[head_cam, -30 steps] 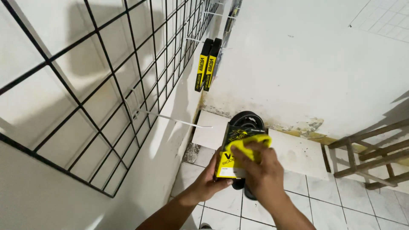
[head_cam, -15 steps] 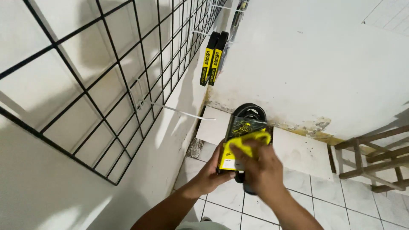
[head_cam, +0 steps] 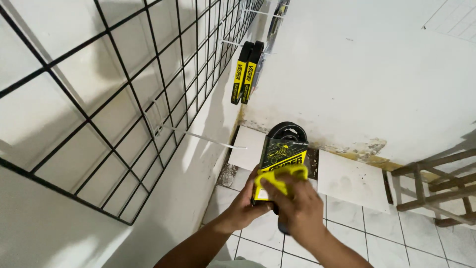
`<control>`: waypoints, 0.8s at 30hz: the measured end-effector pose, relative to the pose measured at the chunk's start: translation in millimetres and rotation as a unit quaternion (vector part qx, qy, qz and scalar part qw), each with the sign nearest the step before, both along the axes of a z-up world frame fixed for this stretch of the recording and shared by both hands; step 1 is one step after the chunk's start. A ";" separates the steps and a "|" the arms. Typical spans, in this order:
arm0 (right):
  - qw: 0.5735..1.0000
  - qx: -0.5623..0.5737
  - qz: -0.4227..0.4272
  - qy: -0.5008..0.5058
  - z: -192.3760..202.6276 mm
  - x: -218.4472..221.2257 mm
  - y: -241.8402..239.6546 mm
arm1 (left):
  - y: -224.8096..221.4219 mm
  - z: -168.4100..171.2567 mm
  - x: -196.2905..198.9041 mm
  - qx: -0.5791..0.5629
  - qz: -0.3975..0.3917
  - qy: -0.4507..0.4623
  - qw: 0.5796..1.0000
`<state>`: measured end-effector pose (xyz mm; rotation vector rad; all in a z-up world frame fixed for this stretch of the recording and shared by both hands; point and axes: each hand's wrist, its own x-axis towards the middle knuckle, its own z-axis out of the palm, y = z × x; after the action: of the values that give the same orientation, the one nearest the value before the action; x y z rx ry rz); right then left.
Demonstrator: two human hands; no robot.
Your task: Cleaning and organizing motorcycle spare parts on a display rack.
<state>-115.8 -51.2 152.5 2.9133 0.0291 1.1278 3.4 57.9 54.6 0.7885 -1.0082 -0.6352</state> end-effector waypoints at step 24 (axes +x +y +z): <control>1.000 0.021 -0.016 -0.010 -15.7 -17.6 29.3 | 8.6 8.2 0.6 -0.020 0.007 0.010 1.000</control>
<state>-133.4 -21.9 136.8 2.9280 -0.0428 1.1661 4.0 66.5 62.8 0.7525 -0.9942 -0.6078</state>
